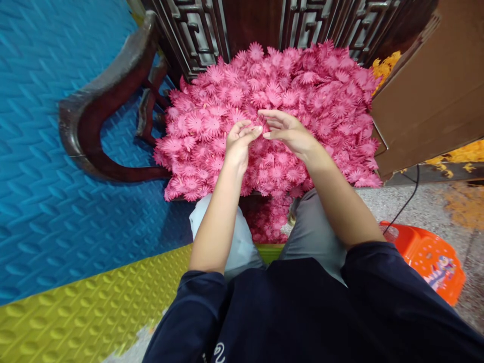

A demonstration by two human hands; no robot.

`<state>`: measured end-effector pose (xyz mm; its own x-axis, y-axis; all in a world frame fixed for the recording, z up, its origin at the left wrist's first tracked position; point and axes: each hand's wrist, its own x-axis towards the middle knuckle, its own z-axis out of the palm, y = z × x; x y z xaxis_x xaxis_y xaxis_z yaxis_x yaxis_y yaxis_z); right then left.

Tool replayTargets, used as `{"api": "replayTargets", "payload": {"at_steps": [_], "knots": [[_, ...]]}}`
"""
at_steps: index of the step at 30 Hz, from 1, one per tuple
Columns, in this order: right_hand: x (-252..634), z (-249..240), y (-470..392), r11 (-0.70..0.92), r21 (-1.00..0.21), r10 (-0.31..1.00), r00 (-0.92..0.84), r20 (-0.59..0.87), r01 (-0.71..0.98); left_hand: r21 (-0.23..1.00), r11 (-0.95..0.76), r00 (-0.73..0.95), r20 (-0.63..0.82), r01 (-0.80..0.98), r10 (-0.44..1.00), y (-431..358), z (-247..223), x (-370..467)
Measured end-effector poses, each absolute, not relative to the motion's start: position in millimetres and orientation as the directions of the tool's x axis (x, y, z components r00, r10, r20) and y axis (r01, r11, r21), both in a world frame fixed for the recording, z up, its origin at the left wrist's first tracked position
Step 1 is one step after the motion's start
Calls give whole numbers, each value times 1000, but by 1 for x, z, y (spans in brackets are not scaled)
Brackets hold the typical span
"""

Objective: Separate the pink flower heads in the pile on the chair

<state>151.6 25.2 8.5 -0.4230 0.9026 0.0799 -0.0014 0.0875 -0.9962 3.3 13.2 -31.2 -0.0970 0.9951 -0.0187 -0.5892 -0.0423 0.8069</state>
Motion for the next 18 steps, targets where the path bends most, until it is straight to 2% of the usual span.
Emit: {"api": "replayTargets", "payload": {"at_steps": [4,8,13,18], "knots": [[148,6,22,26,-999,904,-426,38,-35,816,-60,-78,19,-575,997,14,-34,5],[145,1,22,-4,-997,937,-349,26,-83,832,-29,-97,-30,-553,995,11,-28,4],[146,2,24,-66,-993,957,-287,-34,-102,856,27,-23,-45,-516,999,7,-19,1],[144,0,25,-65,-988,969,-246,-29,-140,923,-89,-130,42,-375,991,2,-16,7]]}}
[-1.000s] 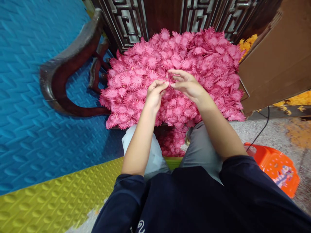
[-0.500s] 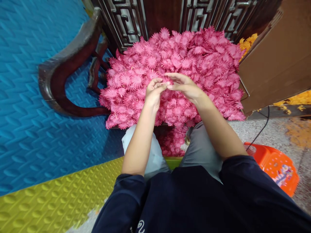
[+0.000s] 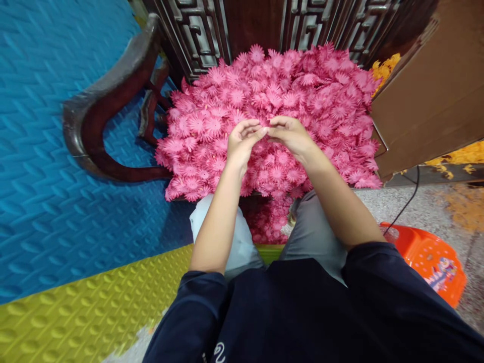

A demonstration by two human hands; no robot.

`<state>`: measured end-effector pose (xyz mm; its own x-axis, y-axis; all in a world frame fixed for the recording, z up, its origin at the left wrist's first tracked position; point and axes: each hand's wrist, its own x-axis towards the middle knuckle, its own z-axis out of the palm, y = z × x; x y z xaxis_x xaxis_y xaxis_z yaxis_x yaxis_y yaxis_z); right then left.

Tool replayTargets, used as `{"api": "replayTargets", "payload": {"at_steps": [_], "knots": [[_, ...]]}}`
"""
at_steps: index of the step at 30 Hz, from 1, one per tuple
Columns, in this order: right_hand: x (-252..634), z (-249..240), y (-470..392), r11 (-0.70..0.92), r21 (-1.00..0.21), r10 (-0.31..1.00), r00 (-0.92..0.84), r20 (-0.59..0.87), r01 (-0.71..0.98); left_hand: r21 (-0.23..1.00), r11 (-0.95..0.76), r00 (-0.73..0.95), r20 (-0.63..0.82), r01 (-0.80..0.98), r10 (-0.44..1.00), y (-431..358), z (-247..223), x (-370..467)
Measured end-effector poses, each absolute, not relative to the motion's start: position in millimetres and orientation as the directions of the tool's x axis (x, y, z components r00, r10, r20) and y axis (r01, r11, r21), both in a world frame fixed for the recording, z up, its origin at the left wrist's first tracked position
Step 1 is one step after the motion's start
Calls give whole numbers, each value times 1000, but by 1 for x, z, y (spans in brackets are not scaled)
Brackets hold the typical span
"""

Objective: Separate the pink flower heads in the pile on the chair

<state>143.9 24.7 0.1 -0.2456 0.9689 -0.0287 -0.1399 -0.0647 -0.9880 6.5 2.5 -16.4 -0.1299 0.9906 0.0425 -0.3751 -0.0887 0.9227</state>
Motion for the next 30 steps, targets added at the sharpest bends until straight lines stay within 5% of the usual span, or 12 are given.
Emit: {"api": "replayTargets", "payload": {"at_steps": [8,16,24,30], "knots": [[143,-2,27,45,-996,982,-177,58,-80,955,-171,-197,124,-242,973,1,-18,11],[145,-1,23,-100,-988,981,-179,-79,-113,957,-288,-256,268,-42,929,-1,-19,11],[145,3,21,-69,-993,986,-158,-53,-93,925,-352,-280,379,142,882,-5,-16,10],[146,-1,25,-64,-995,992,-115,-54,-81,951,-293,-253,308,95,917,-4,-17,12]]}}
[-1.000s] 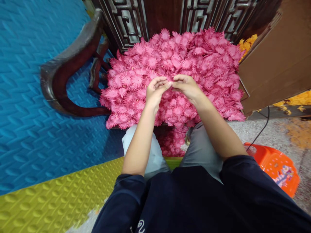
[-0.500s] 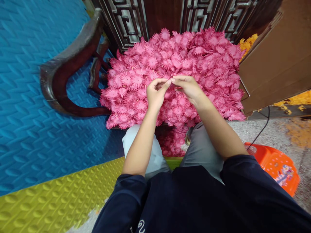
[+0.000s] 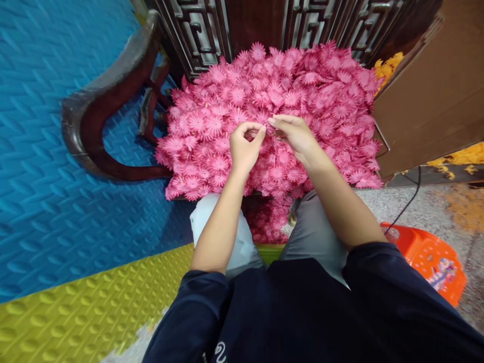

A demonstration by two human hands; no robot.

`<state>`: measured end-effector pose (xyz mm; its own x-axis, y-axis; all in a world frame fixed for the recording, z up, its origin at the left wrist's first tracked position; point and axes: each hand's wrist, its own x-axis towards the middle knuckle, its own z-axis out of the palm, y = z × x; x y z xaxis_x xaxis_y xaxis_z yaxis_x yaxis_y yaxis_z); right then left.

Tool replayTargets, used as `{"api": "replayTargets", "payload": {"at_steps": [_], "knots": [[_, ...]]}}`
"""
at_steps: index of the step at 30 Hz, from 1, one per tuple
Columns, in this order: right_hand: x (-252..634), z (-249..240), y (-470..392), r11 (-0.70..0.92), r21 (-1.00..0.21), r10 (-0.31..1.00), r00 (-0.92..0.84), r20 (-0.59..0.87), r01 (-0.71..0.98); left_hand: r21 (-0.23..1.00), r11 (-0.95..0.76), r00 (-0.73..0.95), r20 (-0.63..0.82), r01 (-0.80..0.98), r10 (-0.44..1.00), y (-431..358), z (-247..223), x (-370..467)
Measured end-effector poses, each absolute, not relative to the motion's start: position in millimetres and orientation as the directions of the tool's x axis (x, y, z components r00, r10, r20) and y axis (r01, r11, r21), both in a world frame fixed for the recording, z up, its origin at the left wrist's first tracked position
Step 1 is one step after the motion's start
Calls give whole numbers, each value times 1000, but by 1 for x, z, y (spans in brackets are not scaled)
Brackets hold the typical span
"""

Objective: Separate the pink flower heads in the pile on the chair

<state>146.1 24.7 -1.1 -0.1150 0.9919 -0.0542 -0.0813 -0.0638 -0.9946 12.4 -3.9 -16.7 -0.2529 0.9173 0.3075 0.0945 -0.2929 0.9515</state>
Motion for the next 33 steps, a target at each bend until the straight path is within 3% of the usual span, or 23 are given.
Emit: {"api": "replayTargets", "payload": {"at_steps": [7,16,29,33], "knots": [[146,-3,26,-89,-993,979,-190,-72,-81,969,-245,-311,235,7,921,-5,-12,15],[145,0,24,-121,-990,975,-198,-105,-69,942,-170,-282,87,-288,956,0,-14,11],[147,0,26,-93,-991,977,-202,-72,-98,927,-83,-68,63,-366,996,7,-23,-3],[146,0,26,-124,-987,976,-194,-102,-102,933,-124,-96,97,-338,991,8,-25,-2]]}}
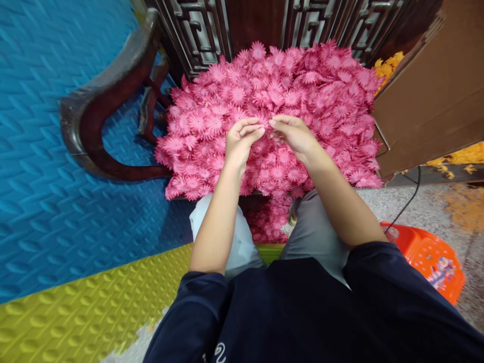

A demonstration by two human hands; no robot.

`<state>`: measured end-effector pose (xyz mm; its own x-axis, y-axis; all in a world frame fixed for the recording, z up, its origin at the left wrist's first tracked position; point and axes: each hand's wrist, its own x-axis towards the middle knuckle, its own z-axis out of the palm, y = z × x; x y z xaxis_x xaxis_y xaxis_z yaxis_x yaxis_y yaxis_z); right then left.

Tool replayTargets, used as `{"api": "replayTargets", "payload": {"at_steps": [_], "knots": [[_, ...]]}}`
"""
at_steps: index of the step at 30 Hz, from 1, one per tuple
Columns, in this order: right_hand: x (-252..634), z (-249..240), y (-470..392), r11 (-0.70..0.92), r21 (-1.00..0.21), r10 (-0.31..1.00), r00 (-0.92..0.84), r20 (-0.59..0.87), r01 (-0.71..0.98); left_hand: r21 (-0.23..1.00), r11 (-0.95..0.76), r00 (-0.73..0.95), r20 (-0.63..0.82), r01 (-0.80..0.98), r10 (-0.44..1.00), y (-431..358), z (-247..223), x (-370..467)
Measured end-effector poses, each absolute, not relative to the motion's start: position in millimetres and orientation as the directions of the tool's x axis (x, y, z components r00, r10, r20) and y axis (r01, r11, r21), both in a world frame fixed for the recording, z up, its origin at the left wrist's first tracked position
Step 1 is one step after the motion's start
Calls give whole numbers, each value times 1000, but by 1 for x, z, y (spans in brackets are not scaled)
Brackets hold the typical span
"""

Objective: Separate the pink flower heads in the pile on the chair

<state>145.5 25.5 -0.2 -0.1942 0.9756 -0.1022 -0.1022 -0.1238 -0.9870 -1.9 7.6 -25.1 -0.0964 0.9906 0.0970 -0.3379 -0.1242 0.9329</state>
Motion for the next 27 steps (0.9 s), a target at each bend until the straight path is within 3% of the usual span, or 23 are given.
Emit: {"api": "replayTargets", "payload": {"at_steps": [5,8,15,21,27], "knots": [[141,3,21,-132,-985,970,-218,-105,-113,916,-134,-164,76,-378,984,7,-25,0],[141,3,21,-112,-987,976,-198,-88,-112,909,-101,-113,60,-405,992,8,-24,-2],[145,2,24,-142,-986,975,-186,-124,-83,948,-25,-96,-6,-317,995,7,-23,-5],[140,7,17,-51,-997,960,-279,-34,-53,937,-120,-114,86,-329,990,9,-30,-6],[135,6,15,109,-994,983,-148,111,-24,945,-241,-107,222,-221,969,15,-39,-8]]}}
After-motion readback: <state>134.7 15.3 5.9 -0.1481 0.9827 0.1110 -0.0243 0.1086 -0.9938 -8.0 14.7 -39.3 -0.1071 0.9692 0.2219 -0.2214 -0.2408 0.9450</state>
